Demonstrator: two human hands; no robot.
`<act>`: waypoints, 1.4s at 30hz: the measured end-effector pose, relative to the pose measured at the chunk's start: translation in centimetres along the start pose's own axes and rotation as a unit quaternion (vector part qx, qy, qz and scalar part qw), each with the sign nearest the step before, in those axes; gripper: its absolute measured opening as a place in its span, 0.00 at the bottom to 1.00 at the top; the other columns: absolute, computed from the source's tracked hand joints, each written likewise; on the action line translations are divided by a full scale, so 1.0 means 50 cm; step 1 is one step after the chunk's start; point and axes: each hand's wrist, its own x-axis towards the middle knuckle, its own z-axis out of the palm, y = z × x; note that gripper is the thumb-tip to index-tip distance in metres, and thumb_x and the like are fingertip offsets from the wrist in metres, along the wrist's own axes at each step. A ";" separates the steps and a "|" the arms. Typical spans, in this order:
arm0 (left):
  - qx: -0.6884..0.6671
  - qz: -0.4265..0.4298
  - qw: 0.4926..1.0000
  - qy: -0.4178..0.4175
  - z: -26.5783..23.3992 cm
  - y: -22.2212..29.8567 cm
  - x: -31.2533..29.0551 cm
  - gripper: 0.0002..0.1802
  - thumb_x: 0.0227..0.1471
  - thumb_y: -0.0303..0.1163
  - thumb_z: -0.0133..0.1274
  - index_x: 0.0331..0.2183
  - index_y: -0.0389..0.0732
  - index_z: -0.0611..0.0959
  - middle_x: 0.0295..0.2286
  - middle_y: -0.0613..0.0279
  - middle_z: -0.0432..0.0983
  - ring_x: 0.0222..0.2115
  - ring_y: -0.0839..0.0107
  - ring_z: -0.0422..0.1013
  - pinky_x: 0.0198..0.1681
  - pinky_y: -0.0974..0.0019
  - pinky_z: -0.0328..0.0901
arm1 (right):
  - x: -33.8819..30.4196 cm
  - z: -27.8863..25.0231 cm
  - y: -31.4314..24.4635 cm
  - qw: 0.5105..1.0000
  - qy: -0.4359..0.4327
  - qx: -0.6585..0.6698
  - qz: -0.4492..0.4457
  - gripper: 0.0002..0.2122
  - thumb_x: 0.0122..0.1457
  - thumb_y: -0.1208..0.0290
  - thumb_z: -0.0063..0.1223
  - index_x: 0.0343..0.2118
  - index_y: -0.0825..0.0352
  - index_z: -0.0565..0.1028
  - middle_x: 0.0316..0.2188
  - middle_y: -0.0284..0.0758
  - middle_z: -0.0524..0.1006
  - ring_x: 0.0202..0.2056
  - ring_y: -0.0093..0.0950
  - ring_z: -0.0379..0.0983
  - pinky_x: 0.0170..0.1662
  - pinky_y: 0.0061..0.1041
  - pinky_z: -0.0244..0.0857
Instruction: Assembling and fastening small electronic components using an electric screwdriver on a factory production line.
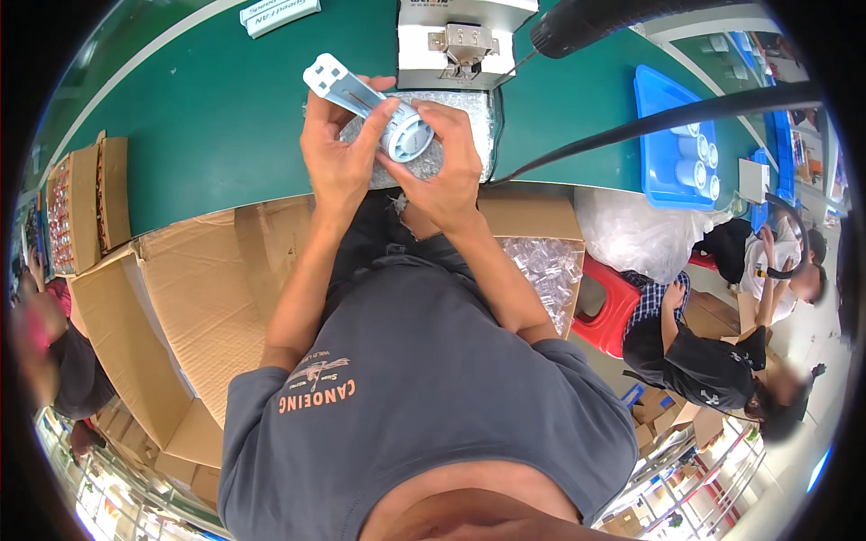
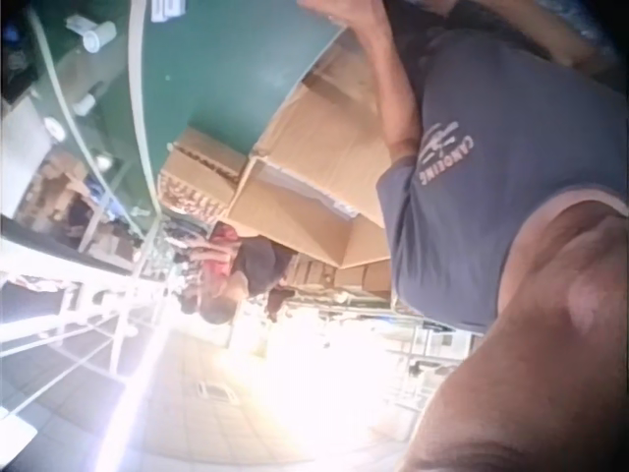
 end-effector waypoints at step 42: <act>0.202 0.108 0.961 -0.155 0.013 0.005 -0.045 0.32 0.42 0.24 0.70 0.51 0.35 0.80 0.52 0.52 0.75 0.51 0.55 0.74 0.54 0.60 0.69 | 0.104 -0.148 0.014 0.939 0.186 0.243 -0.156 0.25 0.55 0.62 0.66 0.51 0.72 0.72 0.49 0.39 0.72 0.44 0.35 0.74 0.49 0.34 0.71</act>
